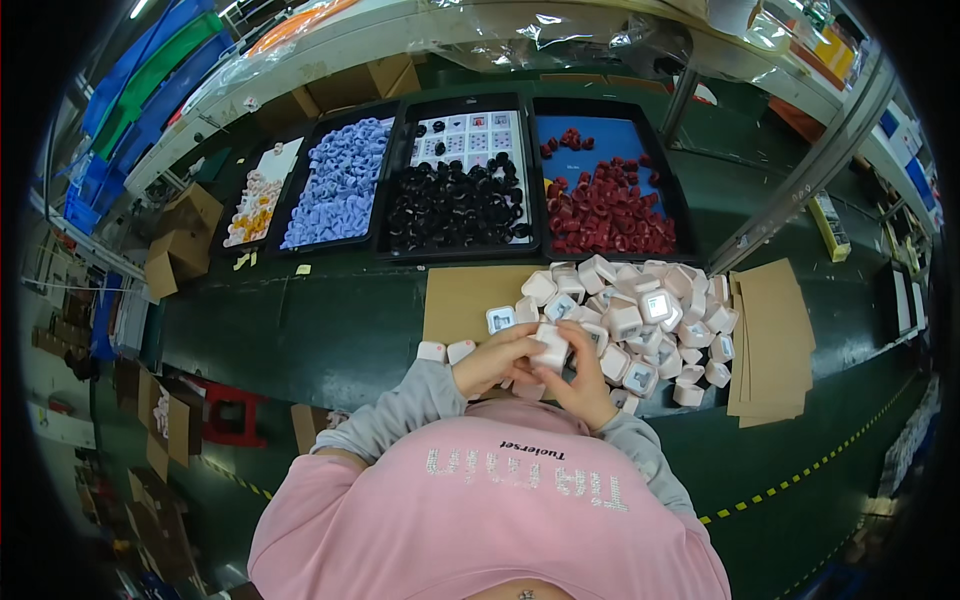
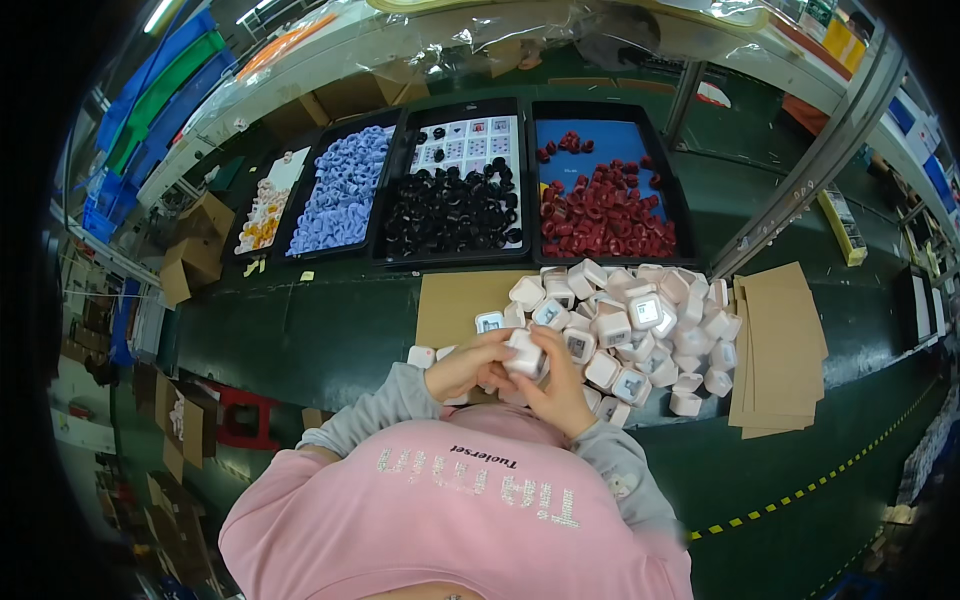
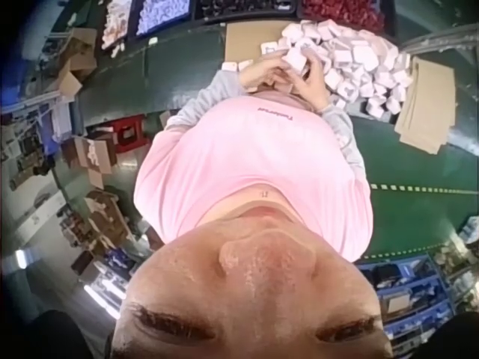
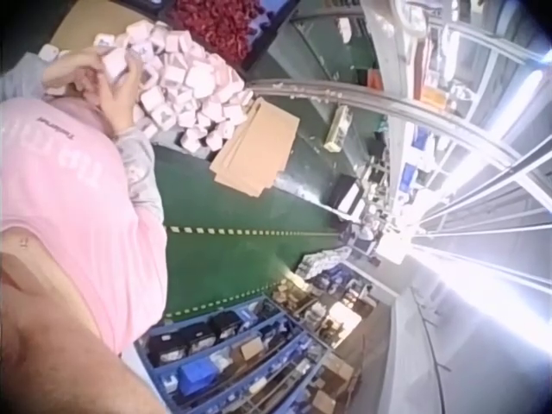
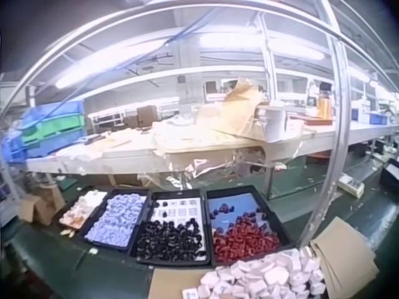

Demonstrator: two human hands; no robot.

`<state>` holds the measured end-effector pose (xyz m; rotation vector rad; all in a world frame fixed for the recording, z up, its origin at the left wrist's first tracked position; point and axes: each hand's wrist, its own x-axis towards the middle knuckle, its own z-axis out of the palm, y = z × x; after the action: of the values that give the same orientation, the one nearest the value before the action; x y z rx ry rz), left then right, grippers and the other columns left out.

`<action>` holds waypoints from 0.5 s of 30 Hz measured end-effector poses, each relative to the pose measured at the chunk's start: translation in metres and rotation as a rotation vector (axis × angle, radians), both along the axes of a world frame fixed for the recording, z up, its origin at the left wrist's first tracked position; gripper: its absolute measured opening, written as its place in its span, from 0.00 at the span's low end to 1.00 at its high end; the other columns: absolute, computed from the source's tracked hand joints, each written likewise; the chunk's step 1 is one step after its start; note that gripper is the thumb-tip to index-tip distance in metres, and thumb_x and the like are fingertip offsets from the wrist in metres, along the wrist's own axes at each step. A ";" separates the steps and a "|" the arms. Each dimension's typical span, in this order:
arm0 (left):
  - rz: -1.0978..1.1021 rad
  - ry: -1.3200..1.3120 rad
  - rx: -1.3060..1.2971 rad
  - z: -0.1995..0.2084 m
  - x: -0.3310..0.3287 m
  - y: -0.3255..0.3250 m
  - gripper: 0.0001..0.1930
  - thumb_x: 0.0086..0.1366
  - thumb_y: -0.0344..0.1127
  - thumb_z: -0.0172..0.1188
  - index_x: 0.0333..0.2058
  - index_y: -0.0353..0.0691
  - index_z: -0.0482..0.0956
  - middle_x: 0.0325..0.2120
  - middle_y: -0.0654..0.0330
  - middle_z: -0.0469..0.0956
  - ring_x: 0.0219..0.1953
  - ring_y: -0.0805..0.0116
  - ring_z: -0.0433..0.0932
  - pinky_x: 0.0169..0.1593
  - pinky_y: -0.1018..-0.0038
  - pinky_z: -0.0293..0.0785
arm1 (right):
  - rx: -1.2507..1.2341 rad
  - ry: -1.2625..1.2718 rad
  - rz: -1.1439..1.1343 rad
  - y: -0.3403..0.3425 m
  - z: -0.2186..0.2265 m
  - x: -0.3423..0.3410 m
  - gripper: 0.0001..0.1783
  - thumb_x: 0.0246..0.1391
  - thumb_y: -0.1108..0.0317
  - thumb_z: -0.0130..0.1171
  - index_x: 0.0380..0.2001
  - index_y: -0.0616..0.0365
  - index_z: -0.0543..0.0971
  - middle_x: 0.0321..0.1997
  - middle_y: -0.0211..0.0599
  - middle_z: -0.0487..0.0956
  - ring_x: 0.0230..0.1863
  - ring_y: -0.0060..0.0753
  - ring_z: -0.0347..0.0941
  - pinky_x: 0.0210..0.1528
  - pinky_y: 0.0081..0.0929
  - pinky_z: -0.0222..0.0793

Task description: The person picks up a red component from a tray and inserts it into a white case. They then close the case and place it onto a cardboard sheet, repeating the process multiple times.

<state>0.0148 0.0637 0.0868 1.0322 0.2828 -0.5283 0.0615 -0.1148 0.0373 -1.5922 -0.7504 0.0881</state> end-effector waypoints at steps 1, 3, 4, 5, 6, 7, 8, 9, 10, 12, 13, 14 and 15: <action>0.004 -0.020 0.073 -0.005 0.002 0.002 0.30 0.62 0.34 0.51 0.63 0.37 0.56 0.49 0.57 0.72 0.46 0.71 0.75 0.46 0.77 0.74 | -0.069 -0.069 0.077 -0.002 0.006 0.000 0.32 0.46 0.74 0.63 0.54 0.62 0.63 0.60 0.49 0.64 0.62 0.45 0.61 0.63 0.35 0.57; 0.006 -0.054 0.229 -0.009 0.003 0.004 0.27 0.60 0.31 0.53 0.59 0.35 0.62 0.46 0.58 0.73 0.45 0.71 0.75 0.44 0.76 0.74 | -0.133 -0.139 0.185 -0.003 0.004 0.000 0.32 0.51 0.70 0.61 0.57 0.63 0.61 0.62 0.52 0.62 0.65 0.46 0.57 0.65 0.36 0.52; 0.007 -0.055 0.229 -0.016 0.003 0.004 0.27 0.60 0.31 0.53 0.59 0.35 0.62 0.46 0.58 0.73 0.45 0.71 0.75 0.44 0.76 0.74 | -0.133 -0.140 0.187 -0.001 0.003 -0.002 0.32 0.51 0.70 0.61 0.57 0.63 0.61 0.62 0.52 0.62 0.65 0.46 0.57 0.65 0.36 0.52; 0.025 -0.150 0.236 -0.027 0.001 0.002 0.28 0.59 0.29 0.53 0.59 0.34 0.61 0.44 0.58 0.73 0.44 0.72 0.75 0.43 0.77 0.74 | -0.051 0.089 0.156 0.002 0.003 -0.006 0.31 0.55 0.67 0.58 0.59 0.64 0.60 0.62 0.53 0.62 0.65 0.45 0.57 0.65 0.35 0.52; 0.044 -0.246 0.243 -0.036 -0.001 0.000 0.28 0.58 0.27 0.54 0.58 0.34 0.61 0.43 0.58 0.74 0.43 0.73 0.74 0.43 0.77 0.73 | 0.033 0.318 0.123 0.005 0.003 -0.008 0.31 0.58 0.63 0.55 0.60 0.64 0.59 0.62 0.53 0.62 0.65 0.44 0.56 0.65 0.34 0.51; 0.044 -0.245 0.244 -0.037 -0.002 -0.004 0.28 0.58 0.27 0.54 0.58 0.34 0.61 0.43 0.58 0.74 0.43 0.73 0.74 0.43 0.77 0.73 | 0.033 0.319 0.123 0.005 0.002 -0.007 0.31 0.58 0.63 0.55 0.60 0.64 0.59 0.62 0.53 0.62 0.65 0.44 0.56 0.65 0.34 0.51; 0.024 -0.350 0.399 -0.038 -0.003 -0.009 0.29 0.57 0.26 0.55 0.58 0.35 0.61 0.42 0.58 0.74 0.43 0.73 0.74 0.43 0.78 0.73 | -0.043 0.352 0.076 0.006 0.001 -0.006 0.30 0.61 0.61 0.52 0.61 0.65 0.57 0.61 0.53 0.62 0.65 0.42 0.57 0.65 0.33 0.52; 0.005 -0.455 0.556 -0.037 -0.004 -0.012 0.30 0.55 0.24 0.55 0.58 0.35 0.61 0.41 0.58 0.73 0.42 0.73 0.74 0.43 0.78 0.73 | -0.119 0.385 0.029 0.006 0.001 -0.006 0.30 0.63 0.59 0.49 0.61 0.65 0.56 0.61 0.52 0.62 0.64 0.41 0.57 0.64 0.31 0.53; -0.082 -0.465 0.724 -0.031 -0.004 -0.012 0.31 0.55 0.24 0.56 0.59 0.38 0.60 0.41 0.58 0.72 0.43 0.74 0.72 0.45 0.77 0.71 | -0.119 0.386 0.027 0.006 0.003 -0.006 0.30 0.63 0.59 0.49 0.61 0.65 0.56 0.61 0.52 0.62 0.64 0.41 0.57 0.64 0.31 0.53; -0.111 -0.477 0.734 -0.024 -0.003 -0.013 0.32 0.55 0.23 0.55 0.60 0.38 0.60 0.42 0.58 0.72 0.44 0.73 0.73 0.46 0.77 0.71 | -0.149 0.382 0.033 0.006 0.011 -0.010 0.29 0.63 0.61 0.49 0.61 0.65 0.56 0.59 0.51 0.63 0.61 0.40 0.59 0.62 0.30 0.55; -0.135 -0.488 0.745 -0.022 -0.003 -0.013 0.32 0.55 0.23 0.54 0.60 0.38 0.59 0.44 0.57 0.73 0.44 0.71 0.73 0.46 0.76 0.71 | -0.148 0.381 0.035 0.006 0.011 -0.010 0.29 0.63 0.61 0.49 0.61 0.65 0.56 0.59 0.51 0.63 0.61 0.40 0.59 0.62 0.30 0.55; -0.134 -0.488 0.746 -0.023 -0.003 -0.013 0.32 0.55 0.23 0.54 0.60 0.38 0.59 0.44 0.57 0.73 0.44 0.71 0.73 0.46 0.76 0.71 | -0.121 0.364 0.012 0.006 0.010 -0.010 0.29 0.62 0.62 0.49 0.61 0.65 0.57 0.59 0.50 0.63 0.61 0.40 0.60 0.62 0.30 0.55; -0.007 -0.418 0.484 -0.025 -0.002 -0.014 0.32 0.57 0.24 0.54 0.61 0.39 0.58 0.45 0.57 0.72 0.44 0.70 0.74 0.46 0.76 0.72 | -0.093 0.346 -0.010 0.006 0.010 -0.010 0.28 0.61 0.63 0.49 0.61 0.65 0.57 0.58 0.50 0.64 0.60 0.40 0.61 0.61 0.31 0.56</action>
<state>0.0127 0.0497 0.0613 1.5834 0.0316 -0.2397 0.0513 -0.1092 0.0471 -1.6135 -0.4729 0.3861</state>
